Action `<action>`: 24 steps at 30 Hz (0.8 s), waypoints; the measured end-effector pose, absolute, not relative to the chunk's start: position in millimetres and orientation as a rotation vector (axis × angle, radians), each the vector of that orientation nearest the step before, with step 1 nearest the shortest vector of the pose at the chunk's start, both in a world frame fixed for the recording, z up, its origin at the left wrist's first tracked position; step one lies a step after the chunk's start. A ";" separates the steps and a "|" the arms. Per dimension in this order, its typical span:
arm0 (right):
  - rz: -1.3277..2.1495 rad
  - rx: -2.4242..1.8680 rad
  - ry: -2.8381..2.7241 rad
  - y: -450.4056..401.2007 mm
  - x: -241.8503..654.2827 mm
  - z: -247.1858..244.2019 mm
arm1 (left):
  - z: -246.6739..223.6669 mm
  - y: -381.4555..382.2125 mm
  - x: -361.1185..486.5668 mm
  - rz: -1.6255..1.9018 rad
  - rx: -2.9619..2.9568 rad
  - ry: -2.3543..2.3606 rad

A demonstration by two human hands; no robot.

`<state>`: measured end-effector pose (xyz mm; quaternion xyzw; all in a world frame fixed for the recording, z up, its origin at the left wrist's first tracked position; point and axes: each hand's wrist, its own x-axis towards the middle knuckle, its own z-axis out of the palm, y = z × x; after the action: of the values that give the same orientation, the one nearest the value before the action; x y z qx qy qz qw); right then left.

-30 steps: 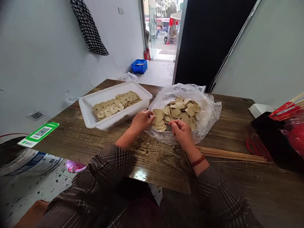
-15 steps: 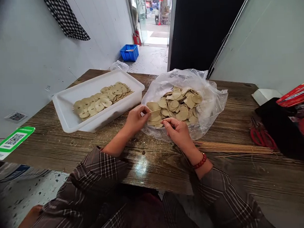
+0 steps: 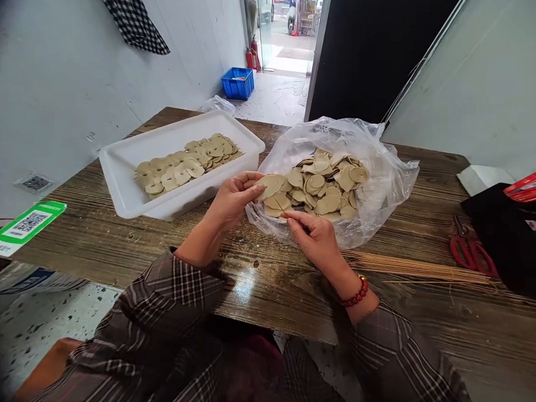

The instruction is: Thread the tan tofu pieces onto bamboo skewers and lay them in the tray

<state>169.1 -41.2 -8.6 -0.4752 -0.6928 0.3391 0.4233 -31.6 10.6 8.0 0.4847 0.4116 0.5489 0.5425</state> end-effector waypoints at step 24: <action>0.829 -1.203 -1.796 -35.2 171.5 -12.9 | 9.3 6.4 -27.0 1.307 1.282 0.987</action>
<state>171.5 -35.2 -12.9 -0.4758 -0.7104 0.3280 0.4018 -27.0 6.4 9.3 0.5314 0.4094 0.5420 0.5062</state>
